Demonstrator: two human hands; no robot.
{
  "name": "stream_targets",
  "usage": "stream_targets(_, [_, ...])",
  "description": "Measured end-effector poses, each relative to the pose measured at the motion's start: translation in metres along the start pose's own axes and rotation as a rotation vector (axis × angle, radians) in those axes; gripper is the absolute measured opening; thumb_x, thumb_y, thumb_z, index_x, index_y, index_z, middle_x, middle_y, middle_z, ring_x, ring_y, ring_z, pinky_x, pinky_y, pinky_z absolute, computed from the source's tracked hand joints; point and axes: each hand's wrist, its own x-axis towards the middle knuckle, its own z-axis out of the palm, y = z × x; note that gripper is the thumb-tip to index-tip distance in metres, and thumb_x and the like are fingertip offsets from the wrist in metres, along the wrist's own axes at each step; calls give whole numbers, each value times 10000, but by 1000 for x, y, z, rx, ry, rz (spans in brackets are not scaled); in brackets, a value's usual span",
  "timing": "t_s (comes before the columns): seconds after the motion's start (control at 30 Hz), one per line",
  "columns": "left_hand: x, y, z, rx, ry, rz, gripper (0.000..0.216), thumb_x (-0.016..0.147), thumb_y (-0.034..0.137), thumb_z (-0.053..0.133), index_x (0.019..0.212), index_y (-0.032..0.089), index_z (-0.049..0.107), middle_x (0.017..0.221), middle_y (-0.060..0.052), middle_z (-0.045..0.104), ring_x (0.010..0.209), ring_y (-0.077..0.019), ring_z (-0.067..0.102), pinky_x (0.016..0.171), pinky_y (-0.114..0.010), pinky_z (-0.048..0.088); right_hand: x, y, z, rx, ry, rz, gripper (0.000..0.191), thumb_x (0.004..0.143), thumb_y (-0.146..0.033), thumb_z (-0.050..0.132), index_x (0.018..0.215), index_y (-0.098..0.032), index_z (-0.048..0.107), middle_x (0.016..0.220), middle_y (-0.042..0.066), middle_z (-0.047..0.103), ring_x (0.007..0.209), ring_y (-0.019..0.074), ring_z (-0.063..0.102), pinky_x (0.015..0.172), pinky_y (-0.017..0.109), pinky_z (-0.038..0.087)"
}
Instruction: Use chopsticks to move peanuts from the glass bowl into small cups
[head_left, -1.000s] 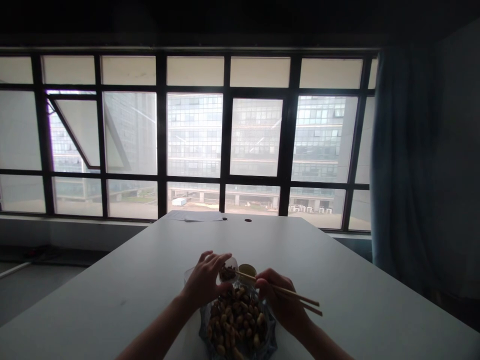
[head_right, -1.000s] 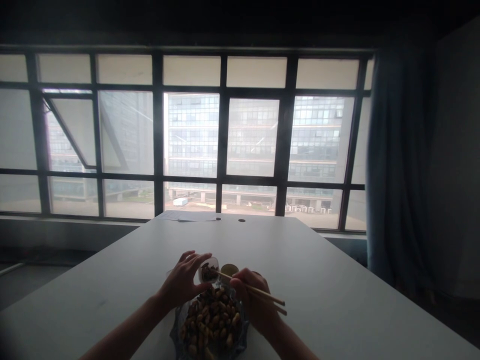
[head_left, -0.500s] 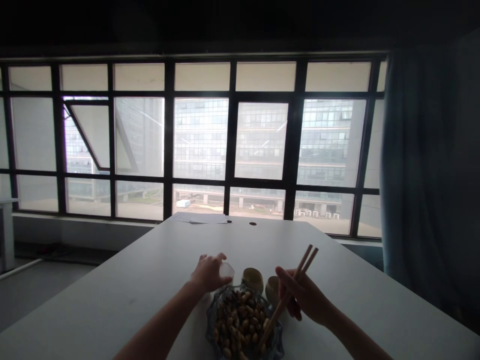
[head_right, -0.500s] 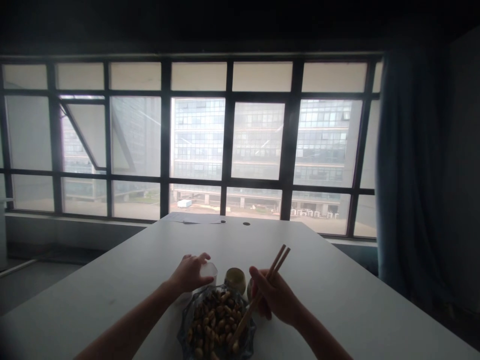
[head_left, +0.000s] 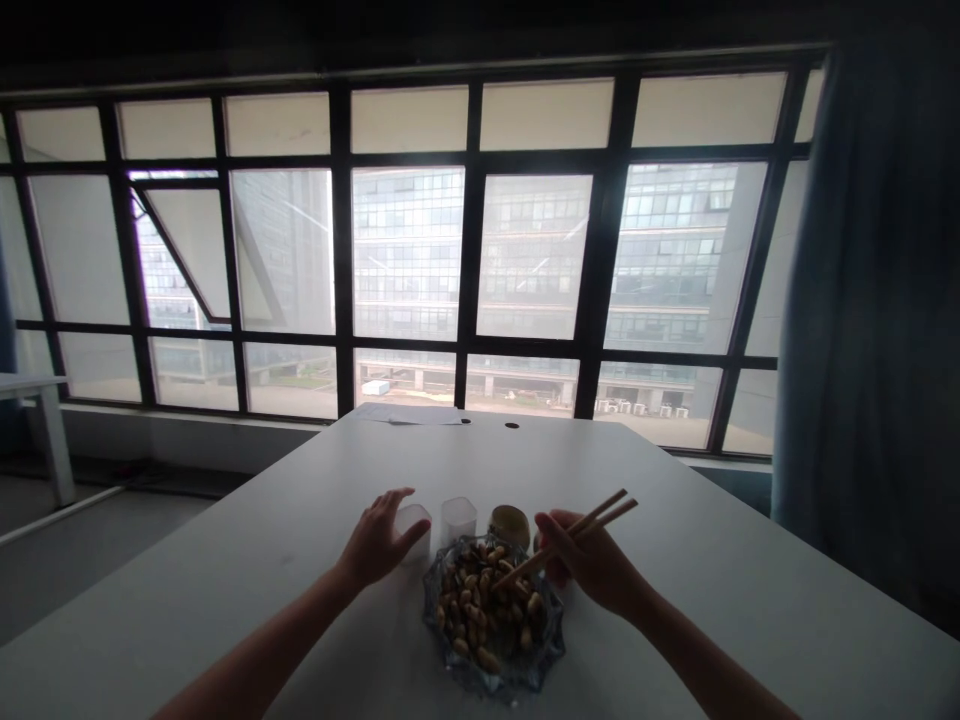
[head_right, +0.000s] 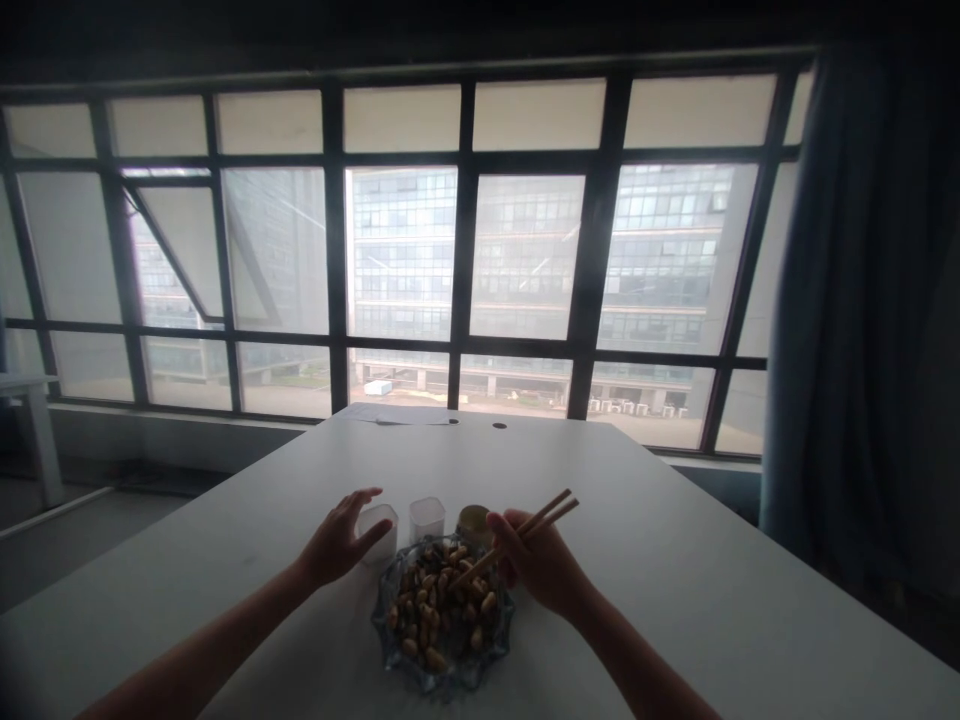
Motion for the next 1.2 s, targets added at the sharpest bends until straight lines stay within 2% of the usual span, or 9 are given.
stream_targets(0.13, [-18,-15,11,-84,-12,-58,587,845,589,572,1257,173,531,1279,-168,636,1199,-309,605,1023,-485,483,-2,-10,-3,13,10,-15,559,813,-710,570,624,-184,556,410,-20,564,335,108,497,362,202,356])
stream_targets(0.23, [-22,-15,15,-94,-67,-85,601,823,544,617,1289,184,502,1297,-162,629,1180,-304,612,1014,-478,487,-5,-17,-4,-3,-50,36,579,802,-724,571,614,-176,559,419,-15,572,335,103,506,355,196,364])
stream_targets(0.33, [-23,-14,14,-84,-109,-111,616,827,523,616,1317,178,478,1215,-149,664,1054,-284,659,929,-449,530,-7,-23,-5,-46,-132,49,590,780,-731,592,631,-161,585,451,-3,603,358,105,542,363,190,388])
stream_targets(0.43, [-23,-14,13,-63,-134,-132,655,823,553,604,1338,173,466,1071,-117,696,909,-260,680,843,-419,552,-9,-30,-7,-69,-150,30,600,755,-742,612,627,-156,600,462,8,615,370,108,557,370,196,416])
stream_targets(0.6, [-24,-14,12,-46,-124,-112,642,820,543,610,1335,183,475,1043,-111,703,870,-255,683,809,-399,552,-14,-45,-11,-62,-139,9,626,744,-772,596,585,-167,592,429,3,582,374,120,562,376,210,428])
stream_targets(0.7, [-24,-12,11,-18,-144,-112,643,829,539,600,1345,180,468,1067,-120,704,892,-263,687,813,-396,552,-18,-51,-11,-75,-160,-7,629,777,-778,547,585,-180,575,413,-5,563,368,123,554,373,215,420])
stream_targets(0.93, [-24,-8,9,10,-177,-112,640,828,519,607,1360,200,448,1211,-132,676,1042,-287,670,901,-403,525,-26,-52,4,-210,-379,-104,504,887,-623,554,613,-203,508,458,-29,538,391,109,528,386,205,389])
stream_targets(1.03, [-24,-7,9,15,-188,-108,637,834,509,601,1367,196,442,1225,-139,671,1065,-298,663,923,-420,505,-27,-52,9,-229,-380,-132,498,899,-598,555,593,-211,482,461,-27,531,393,104,505,394,209,377])
stream_targets(1.2, [-24,-2,10,130,-175,-95,640,821,474,628,1365,191,446,1211,-147,679,1146,-343,611,1004,-522,405,-27,-50,11,-238,-352,-147,492,921,-585,526,602,-214,476,454,-19,539,389,106,490,404,214,372])
